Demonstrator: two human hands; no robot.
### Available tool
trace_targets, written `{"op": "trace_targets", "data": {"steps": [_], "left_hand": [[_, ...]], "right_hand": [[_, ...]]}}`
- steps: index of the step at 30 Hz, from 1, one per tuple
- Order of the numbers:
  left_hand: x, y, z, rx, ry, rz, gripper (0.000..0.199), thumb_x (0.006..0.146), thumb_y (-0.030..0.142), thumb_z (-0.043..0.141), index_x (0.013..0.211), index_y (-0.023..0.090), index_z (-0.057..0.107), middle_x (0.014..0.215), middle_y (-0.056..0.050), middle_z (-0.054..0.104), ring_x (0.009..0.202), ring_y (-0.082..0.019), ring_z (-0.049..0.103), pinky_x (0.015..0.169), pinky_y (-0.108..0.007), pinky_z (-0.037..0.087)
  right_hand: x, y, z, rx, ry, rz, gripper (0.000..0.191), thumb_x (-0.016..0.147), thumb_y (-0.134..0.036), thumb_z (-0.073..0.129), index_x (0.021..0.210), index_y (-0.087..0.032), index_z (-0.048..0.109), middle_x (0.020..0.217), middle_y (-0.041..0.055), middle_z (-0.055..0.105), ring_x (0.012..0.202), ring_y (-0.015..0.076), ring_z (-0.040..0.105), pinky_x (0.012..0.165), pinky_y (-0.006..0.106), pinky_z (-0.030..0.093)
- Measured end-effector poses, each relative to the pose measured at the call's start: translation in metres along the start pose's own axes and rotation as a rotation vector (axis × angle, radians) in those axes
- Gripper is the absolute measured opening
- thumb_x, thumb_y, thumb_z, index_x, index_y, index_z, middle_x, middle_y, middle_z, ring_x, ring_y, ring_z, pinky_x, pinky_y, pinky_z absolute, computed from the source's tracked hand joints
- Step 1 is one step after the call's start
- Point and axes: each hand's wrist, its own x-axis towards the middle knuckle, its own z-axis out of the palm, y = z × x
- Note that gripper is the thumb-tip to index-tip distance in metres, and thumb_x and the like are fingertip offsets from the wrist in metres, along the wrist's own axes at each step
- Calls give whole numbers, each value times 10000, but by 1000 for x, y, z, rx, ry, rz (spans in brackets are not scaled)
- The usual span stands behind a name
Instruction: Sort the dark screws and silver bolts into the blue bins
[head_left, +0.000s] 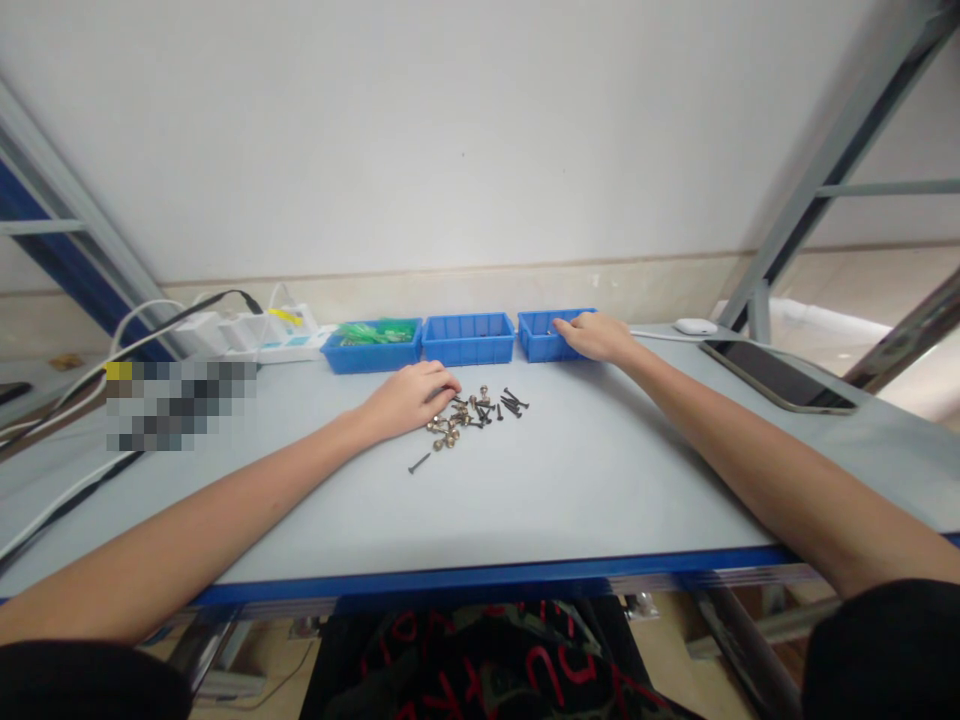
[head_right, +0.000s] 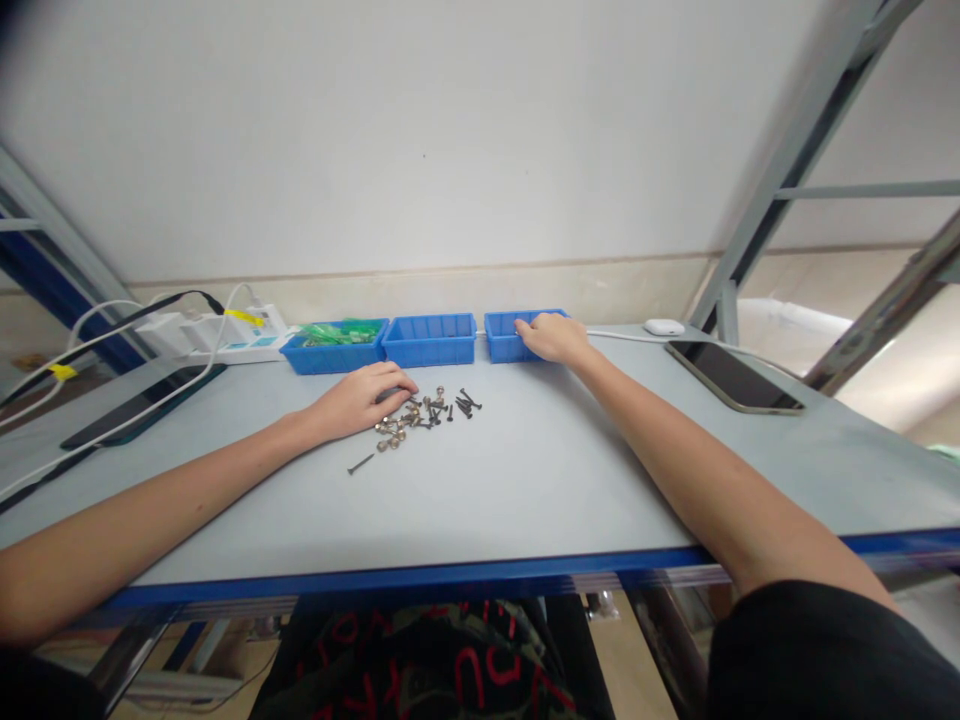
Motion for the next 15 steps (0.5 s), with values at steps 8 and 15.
{"op": "trace_targets", "data": {"steps": [8, 15], "left_hand": [[0, 1, 0, -1, 5, 0, 245, 894, 251, 389, 947, 173, 615, 953, -70, 612, 913, -186, 569, 825, -311, 438], [1, -1, 1, 1, 4, 19, 252, 897, 248, 383, 948, 164, 615, 961, -79, 611, 929, -195, 567, 842, -322, 437]], "right_hand": [[4, 6, -4, 35, -96, -100, 600, 910, -534, 236, 955, -153, 697, 1086, 134, 656, 1029, 283, 593, 851, 360, 436], [8, 10, -5, 38, -152, -184, 593, 922, -510, 260, 992, -104, 686, 1142, 160, 628, 1048, 265, 583, 889, 336, 424]]}}
